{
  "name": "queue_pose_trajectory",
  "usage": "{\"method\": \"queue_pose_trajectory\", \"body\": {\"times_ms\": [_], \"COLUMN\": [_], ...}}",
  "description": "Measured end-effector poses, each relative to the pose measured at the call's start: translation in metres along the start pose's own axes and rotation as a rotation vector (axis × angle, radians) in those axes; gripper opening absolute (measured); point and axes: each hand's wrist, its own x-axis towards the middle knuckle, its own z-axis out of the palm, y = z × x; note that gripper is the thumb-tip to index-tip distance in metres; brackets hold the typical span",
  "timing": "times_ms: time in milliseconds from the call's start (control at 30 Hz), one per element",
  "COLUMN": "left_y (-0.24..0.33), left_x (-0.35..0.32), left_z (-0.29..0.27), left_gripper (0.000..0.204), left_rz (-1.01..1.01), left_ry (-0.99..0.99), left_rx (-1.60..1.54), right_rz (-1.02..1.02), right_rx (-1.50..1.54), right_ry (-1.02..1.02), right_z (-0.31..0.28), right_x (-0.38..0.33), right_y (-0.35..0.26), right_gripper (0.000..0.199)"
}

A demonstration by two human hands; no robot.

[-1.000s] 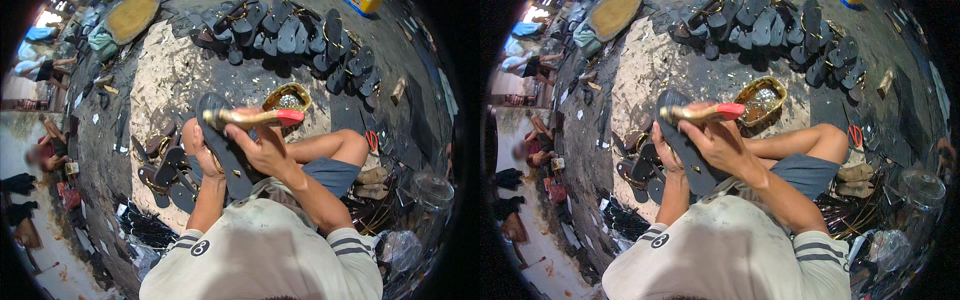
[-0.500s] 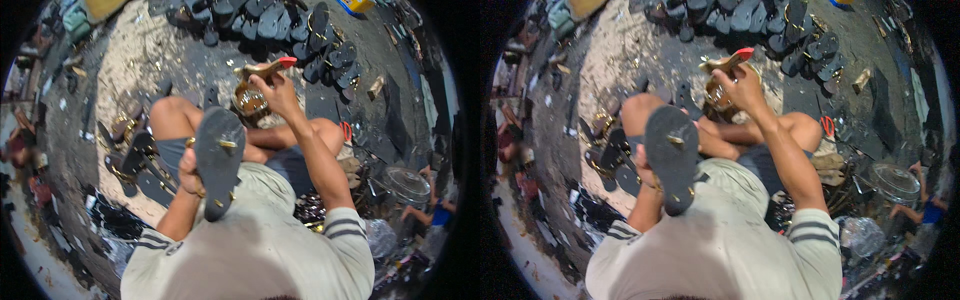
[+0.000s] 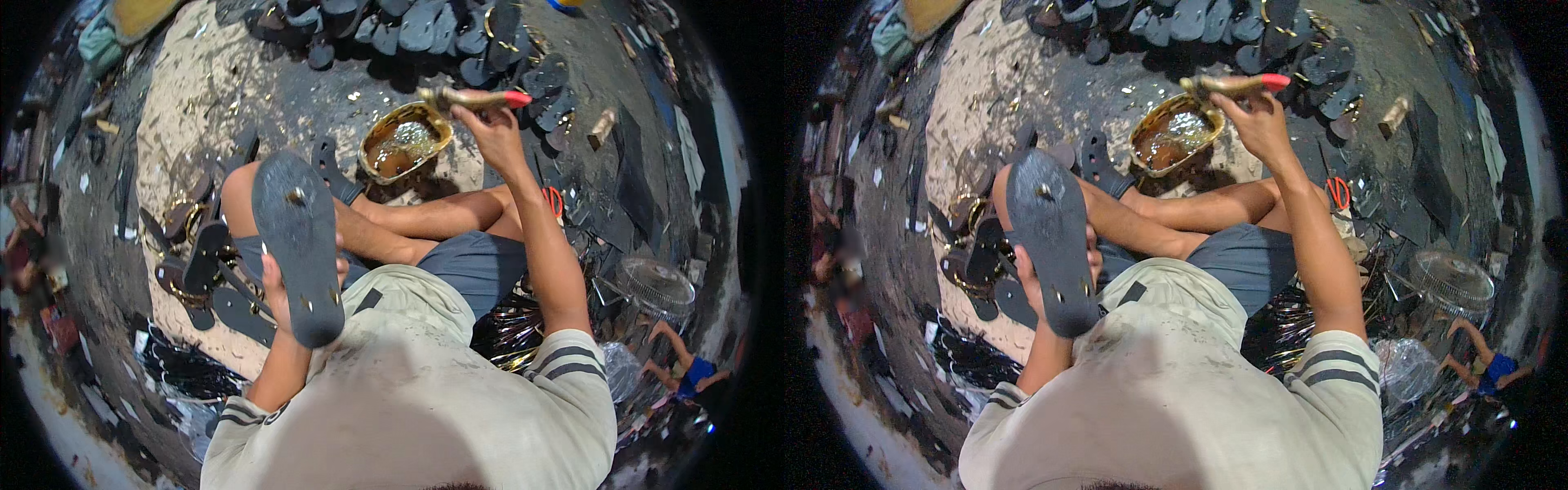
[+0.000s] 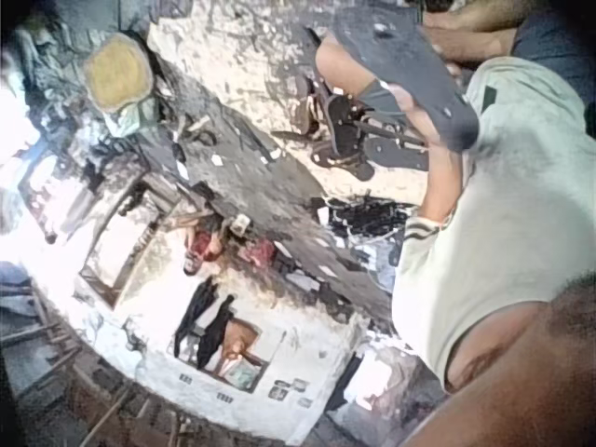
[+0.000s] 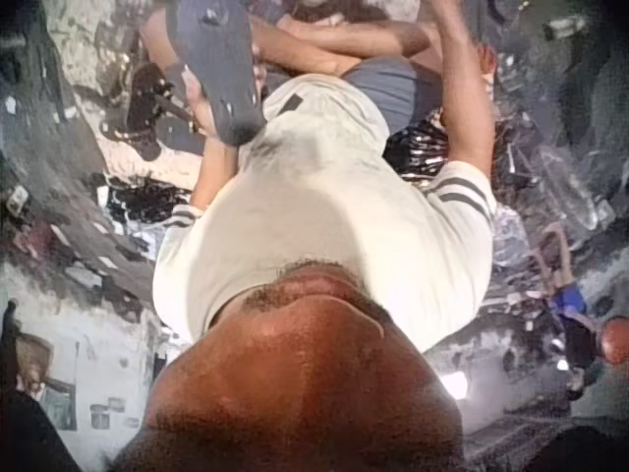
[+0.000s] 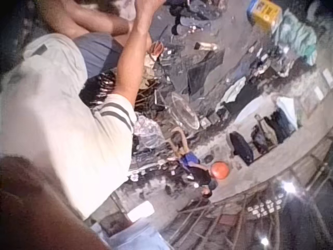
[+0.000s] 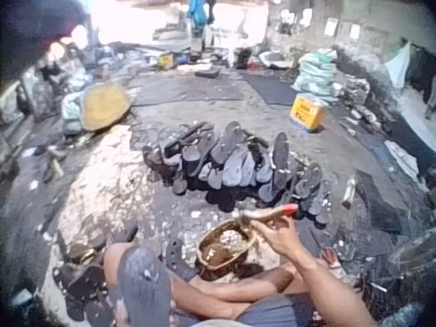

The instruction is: The person sits on the ground and uses a brush to apply gold paint to the straps of multiple black sandals. They repeatedly dip the brush into a small container of paint and carefully coat each strap, then place the finished sandals aside.

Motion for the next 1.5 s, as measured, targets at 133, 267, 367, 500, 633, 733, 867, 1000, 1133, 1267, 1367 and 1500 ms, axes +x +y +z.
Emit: {"method": "queue_pose_trajectory", "body": {"times_ms": [133,267,367,500,633,733,867,1000,1133,1267,1367,1500], "left_y": [0.012,0.025,0.002,-0.008,0.015,0.013,-0.012,-0.003,-0.005,0.023,0.003,0.023], "left_x": [0.067,0.130,0.146,0.137,0.141,0.143,0.146,0.138,0.126,0.137,0.131,0.148], "left_z": [0.017,0.010,0.063,0.055,0.071,0.055,0.030,0.058,0.061,0.068,0.065,0.063], "left_gripper": [0.080,0.073,0.064,0.069,0.076,0.073,0.069,0.064,0.064,0.063,0.062,0.072], "left_rz": [0.070,0.151,0.250,0.316,0.178,0.038,-0.086,0.068,0.040,-0.027,0.135,0.110], "left_ry": [-0.090,-0.083,-0.175,-0.161,-0.286,-0.352,-0.385,-0.198,-0.130,-0.303,-0.182,-0.319], "left_rx": [0.135,0.407,0.224,0.214,0.135,0.140,-0.357,0.122,0.188,0.189,0.164,0.116], "right_rz": [0.176,0.174,0.048,-0.249,-0.539,-0.619,-0.663,-0.617,-0.521,-0.608,-0.510,-0.527], "right_rx": [-0.879,0.347,0.360,0.243,0.199,0.248,0.124,0.190,0.230,0.228,0.138,0.096], "right_ry": [-0.011,0.151,0.072,0.078,0.043,-0.024,-0.022,-0.260,-0.235,-0.140,-0.106,-0.068], "right_z": [-0.050,0.002,0.079,0.094,0.101,0.090,0.073,0.075,0.061,0.085,0.077,0.088], "right_x": [-0.029,-0.033,-0.077,-0.057,-0.084,-0.075,-0.030,-0.047,-0.031,-0.062,-0.009,-0.053], "right_y": [0.014,-0.126,-0.143,-0.156,-0.146,-0.154,-0.169,-0.170,-0.165,-0.147,-0.139,-0.139], "right_gripper": [0.037,0.033,0.034,0.037,0.036,0.030,0.024,0.023,0.030,0.033,0.028,0.042]}}
